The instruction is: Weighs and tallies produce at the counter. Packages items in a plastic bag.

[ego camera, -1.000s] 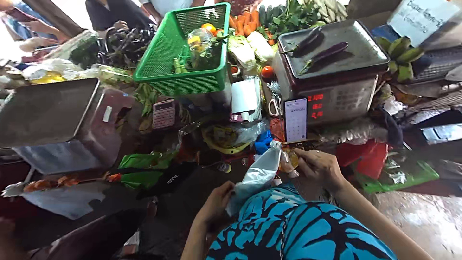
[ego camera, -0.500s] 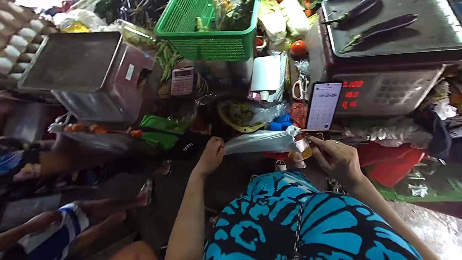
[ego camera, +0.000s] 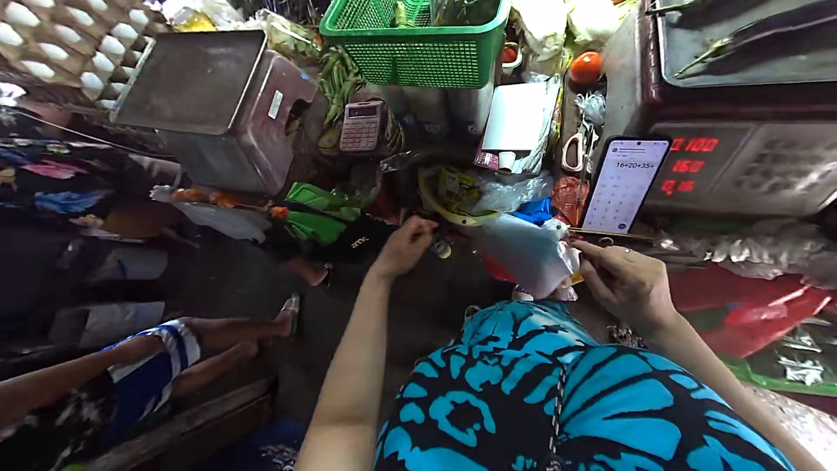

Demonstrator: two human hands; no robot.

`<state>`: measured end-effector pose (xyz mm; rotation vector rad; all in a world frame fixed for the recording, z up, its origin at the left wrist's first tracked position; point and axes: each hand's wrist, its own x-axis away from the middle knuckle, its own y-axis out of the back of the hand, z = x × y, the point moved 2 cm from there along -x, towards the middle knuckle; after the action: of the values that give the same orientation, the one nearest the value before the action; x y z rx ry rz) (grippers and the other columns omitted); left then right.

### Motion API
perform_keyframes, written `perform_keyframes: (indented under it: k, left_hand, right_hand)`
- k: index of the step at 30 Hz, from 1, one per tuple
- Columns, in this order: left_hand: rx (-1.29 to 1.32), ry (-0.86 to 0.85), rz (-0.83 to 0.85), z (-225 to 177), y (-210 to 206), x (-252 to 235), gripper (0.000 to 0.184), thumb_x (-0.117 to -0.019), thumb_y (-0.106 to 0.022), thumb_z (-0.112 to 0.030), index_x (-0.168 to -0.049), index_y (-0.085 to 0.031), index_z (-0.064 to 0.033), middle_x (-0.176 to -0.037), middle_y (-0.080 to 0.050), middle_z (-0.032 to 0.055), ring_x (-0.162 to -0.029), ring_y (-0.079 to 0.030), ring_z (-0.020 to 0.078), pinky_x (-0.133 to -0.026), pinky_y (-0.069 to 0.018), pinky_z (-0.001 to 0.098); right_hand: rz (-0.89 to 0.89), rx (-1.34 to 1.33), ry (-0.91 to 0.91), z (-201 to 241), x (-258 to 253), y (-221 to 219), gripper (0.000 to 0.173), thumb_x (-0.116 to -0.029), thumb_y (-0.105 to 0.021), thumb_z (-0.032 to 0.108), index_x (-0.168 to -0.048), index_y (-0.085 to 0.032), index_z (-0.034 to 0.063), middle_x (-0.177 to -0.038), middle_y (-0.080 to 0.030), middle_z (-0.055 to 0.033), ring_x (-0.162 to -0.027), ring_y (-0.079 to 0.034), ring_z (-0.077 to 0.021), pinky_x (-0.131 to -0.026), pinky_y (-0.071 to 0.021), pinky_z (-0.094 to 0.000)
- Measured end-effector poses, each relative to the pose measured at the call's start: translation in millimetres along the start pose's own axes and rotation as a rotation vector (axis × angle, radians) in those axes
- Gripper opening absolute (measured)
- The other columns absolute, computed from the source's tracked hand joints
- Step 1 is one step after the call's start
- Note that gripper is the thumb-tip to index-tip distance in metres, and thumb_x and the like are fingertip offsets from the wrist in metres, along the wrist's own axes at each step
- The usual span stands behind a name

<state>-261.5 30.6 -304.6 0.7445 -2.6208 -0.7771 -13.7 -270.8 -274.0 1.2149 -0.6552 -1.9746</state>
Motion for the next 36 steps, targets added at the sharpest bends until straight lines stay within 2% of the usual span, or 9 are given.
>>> perform_keyframes:
  k: [4, 8, 13, 19, 23, 25, 28, 32, 36]
  left_hand:
    - [-0.001, -0.063, 0.16, -4, -106, -50, 0.086, -0.0851, -0.084, -0.036, -0.153, -0.042, -0.0031, -0.145, -0.056, 0.0188, -0.134, -0.056, 0.0274, -0.114, -0.0453, 0.047]
    - [0.144, 0.006, 0.093, -9, -161, -63, 0.048, -0.0887, -0.077, -0.021, -0.132, -0.064, -0.0036, -0.125, -0.069, 0.016, -0.119, -0.065, 0.0241, -0.107, -0.0505, 0.0446]
    - [0.036, -0.119, 0.066, -11, -138, -44, 0.034, -0.1058, -0.044, -0.008, -0.132, -0.065, -0.0001, -0.12, -0.072, 0.017, -0.116, -0.069, 0.0245, -0.105, -0.0515, 0.044]
    - [-0.432, -0.324, -0.166, -36, -91, -30, 0.022, -0.1005, -0.054, -0.009, -0.108, -0.074, -0.0022, -0.096, -0.073, 0.0186, -0.086, -0.074, 0.0368, -0.072, -0.059, 0.0553]
    - [-0.585, -0.499, -0.246, -59, -74, -27, 0.02, -0.0975, -0.058, -0.008, -0.105, -0.077, -0.009, -0.133, -0.065, 0.0144, -0.124, -0.061, 0.0363, -0.105, -0.0454, 0.0576]
    - [-0.588, -0.532, -0.252, -73, -72, -24, 0.021, -0.0971, -0.056, -0.005, -0.103, -0.076, -0.0069, -0.119, -0.071, 0.0127, -0.115, -0.066, 0.0332, -0.104, -0.0471, 0.0556]
    - [-0.565, -0.413, -0.169, -67, -72, -19, 0.019, -0.0951, -0.054, -0.003, -0.099, -0.073, -0.0026, -0.088, -0.069, 0.0157, -0.078, -0.071, 0.0332, -0.066, -0.0586, 0.0512]
    - [-0.586, 0.224, 0.193, -23, -37, -16, 0.035, -0.1082, -0.04, -0.014, -0.131, -0.064, -0.0003, -0.121, -0.068, 0.0277, -0.115, -0.065, 0.046, -0.096, -0.0489, 0.0664]
    - [0.295, 0.045, -0.186, -78, -2, 16, 0.032, -0.11, -0.036, -0.017, -0.122, -0.062, -0.0037, -0.1, -0.067, -0.0018, -0.092, -0.065, 0.0025, -0.086, -0.0562, 0.0244]
  right_hand:
    - [0.031, 0.051, -0.061, 0, -5, -2, 0.032, -0.1005, -0.051, 0.02, -0.114, -0.077, 0.0057, -0.075, -0.07, -0.0119, -0.064, -0.066, -0.0246, -0.059, -0.0521, -0.0392]
    - [-0.032, 0.126, -0.121, -6, -1, 7, 0.032, -0.1004, -0.051, 0.022, -0.112, -0.078, 0.0076, -0.075, -0.07, -0.0107, -0.067, -0.064, -0.024, -0.061, -0.0508, -0.0384]
    - [-0.091, 0.171, -0.208, -15, 14, 15, 0.031, -0.0996, -0.054, 0.022, -0.112, -0.079, 0.0073, -0.077, -0.071, -0.0101, -0.068, -0.065, -0.0219, -0.062, -0.0515, -0.036]
    - [-0.126, 0.166, -0.238, -19, 15, 14, 0.031, -0.0978, -0.054, 0.019, -0.113, -0.078, 0.0069, -0.076, -0.071, -0.0093, -0.068, -0.066, -0.021, -0.062, -0.0519, -0.0348]
    - [-0.087, 0.128, -0.207, -22, 9, 12, 0.031, -0.0982, -0.054, 0.02, -0.114, -0.078, 0.0071, -0.08, -0.073, -0.0092, -0.071, -0.068, -0.0208, -0.064, -0.054, -0.0361]
    - [-0.038, 0.098, -0.172, -20, 7, 6, 0.031, -0.099, -0.054, 0.022, -0.115, -0.077, 0.008, -0.08, -0.073, -0.0091, -0.07, -0.068, -0.0218, -0.063, -0.0545, -0.0383]
    - [0.01, 0.066, -0.122, -12, 4, -3, 0.032, -0.1001, -0.053, 0.023, -0.115, -0.077, 0.0085, -0.08, -0.072, -0.009, -0.07, -0.068, -0.0225, -0.063, -0.0548, -0.0389]
    - [0.016, -0.021, -0.093, -7, 3, -11, 0.031, -0.0994, -0.054, 0.022, -0.114, -0.077, 0.0086, -0.077, -0.071, -0.0087, -0.067, -0.066, -0.021, -0.062, -0.0535, -0.0367]
    - [0.208, -0.491, -0.271, 12, -22, -23, 0.031, -0.1033, -0.054, 0.022, -0.123, -0.073, 0.0067, -0.088, -0.073, -0.0065, -0.073, -0.065, -0.0104, -0.071, -0.0564, -0.0304]
